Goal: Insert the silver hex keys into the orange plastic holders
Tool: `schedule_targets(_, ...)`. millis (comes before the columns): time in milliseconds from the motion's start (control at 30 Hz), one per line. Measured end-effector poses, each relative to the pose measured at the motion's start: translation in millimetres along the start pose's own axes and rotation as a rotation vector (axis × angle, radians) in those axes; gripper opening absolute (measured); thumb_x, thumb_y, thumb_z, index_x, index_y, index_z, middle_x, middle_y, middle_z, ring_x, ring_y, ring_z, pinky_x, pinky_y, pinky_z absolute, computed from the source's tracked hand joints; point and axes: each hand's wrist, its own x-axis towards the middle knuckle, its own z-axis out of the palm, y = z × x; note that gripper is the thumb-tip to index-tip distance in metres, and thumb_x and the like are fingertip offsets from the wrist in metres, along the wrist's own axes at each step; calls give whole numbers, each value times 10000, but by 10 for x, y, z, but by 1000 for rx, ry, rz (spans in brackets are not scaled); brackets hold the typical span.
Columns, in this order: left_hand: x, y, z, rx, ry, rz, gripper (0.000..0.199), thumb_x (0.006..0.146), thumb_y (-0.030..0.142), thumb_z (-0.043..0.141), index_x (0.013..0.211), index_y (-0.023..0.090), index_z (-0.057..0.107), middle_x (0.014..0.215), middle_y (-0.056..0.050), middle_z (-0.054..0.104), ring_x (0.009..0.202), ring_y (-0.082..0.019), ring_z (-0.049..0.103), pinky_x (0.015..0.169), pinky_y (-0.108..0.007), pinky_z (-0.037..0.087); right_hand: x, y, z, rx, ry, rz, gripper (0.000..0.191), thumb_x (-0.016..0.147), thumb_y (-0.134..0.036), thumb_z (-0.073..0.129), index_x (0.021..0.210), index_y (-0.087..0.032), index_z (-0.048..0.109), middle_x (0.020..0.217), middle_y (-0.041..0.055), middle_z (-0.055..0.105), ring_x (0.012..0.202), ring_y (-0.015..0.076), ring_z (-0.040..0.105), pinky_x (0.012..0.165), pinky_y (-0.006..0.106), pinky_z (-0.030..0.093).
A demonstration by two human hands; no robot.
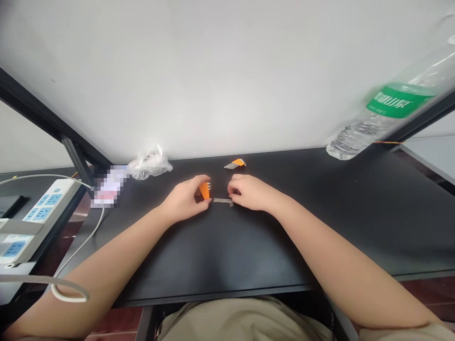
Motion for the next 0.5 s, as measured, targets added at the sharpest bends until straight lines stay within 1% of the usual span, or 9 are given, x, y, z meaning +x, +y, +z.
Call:
schedule_targets(233,-4,11,-40,16,-15,21,570,873,340,677,1409,240,513,1168,-37,736,957,-211,719,845,-335,573,-16,-58,-10,-22,0,18,109,905,-277,628,887,-220,719,969,47,653,767,181,606,654,312,451)
schedule_targets(400,-20,-3,-140,69,-50,75,582,874,346,681,1423,230,526,1184,-52,732,980,-217,725,855,-324,565,-28,-68,-19,-25,-23,12,129,921,-288,616,903,-222,725,999,47,659,771,177,611,668,313,458)
schedule_targets(500,-29,-30,-207,143,-41,106,584,888,351,665,1438,218,523,1206,-70,728,1012,-238,720,871,-344,555,-34,-76,-13,-35,-25,2,106,906,-261,624,902,-220,722,1013,45,661,766,173,612,670,311,458)
